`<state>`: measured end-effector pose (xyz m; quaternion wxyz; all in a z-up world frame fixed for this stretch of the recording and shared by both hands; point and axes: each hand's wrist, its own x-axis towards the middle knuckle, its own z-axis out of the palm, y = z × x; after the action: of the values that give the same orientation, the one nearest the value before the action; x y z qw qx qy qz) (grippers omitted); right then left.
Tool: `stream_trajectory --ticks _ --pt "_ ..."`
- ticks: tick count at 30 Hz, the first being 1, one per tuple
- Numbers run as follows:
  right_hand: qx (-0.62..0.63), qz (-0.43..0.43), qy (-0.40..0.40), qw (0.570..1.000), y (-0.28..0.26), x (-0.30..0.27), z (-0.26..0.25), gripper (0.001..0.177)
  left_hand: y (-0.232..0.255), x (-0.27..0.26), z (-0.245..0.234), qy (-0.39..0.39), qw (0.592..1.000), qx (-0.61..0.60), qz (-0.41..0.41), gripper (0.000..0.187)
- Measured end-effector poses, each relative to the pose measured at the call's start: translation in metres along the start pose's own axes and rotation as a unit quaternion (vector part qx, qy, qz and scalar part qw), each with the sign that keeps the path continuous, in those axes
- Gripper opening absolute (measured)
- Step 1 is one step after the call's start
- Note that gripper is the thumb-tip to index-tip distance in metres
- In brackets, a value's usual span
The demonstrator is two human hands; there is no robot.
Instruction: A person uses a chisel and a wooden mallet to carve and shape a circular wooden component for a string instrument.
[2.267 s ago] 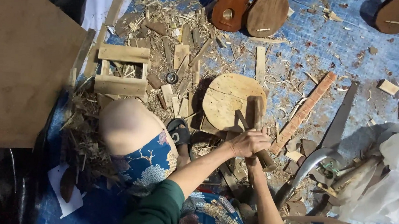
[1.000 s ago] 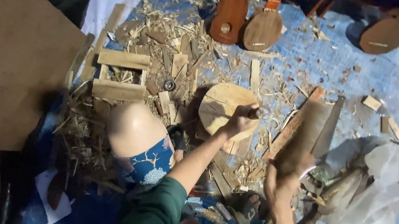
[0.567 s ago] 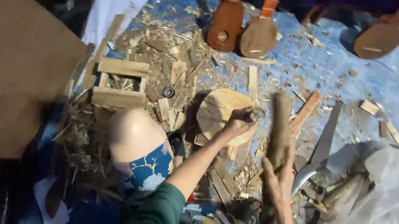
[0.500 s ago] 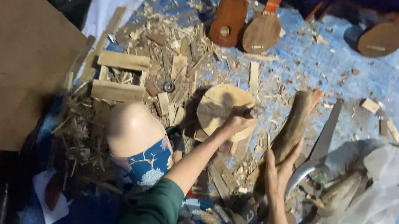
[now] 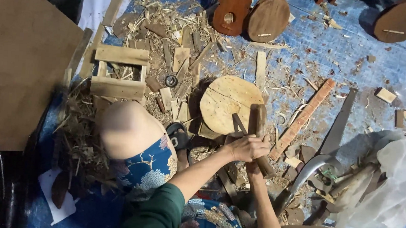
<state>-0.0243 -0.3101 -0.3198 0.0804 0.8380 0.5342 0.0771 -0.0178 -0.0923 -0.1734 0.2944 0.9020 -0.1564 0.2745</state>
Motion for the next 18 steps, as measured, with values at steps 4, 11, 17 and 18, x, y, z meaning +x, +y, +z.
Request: stream_trajectory --ticks 4,11,17,18 --pt "0.273 0.294 -0.176 0.899 -0.023 0.073 -0.139 0.042 0.015 0.008 -0.044 0.033 0.999 0.026 0.024 0.014" --pt "0.238 0.400 -0.080 0.881 -0.023 0.068 -0.097 0.050 -0.032 -0.002 0.002 0.140 0.981 -0.123 -0.058 0.026" --pt "0.400 0.408 -0.095 0.815 -0.030 0.110 -0.270 0.082 -0.078 0.010 -0.102 0.311 0.890 -0.098 -0.319 0.011" --pt "0.400 0.408 -0.094 0.815 -0.029 0.110 -0.268 0.082 -0.072 0.020 -0.128 0.311 0.890 -0.098 -0.318 0.011"
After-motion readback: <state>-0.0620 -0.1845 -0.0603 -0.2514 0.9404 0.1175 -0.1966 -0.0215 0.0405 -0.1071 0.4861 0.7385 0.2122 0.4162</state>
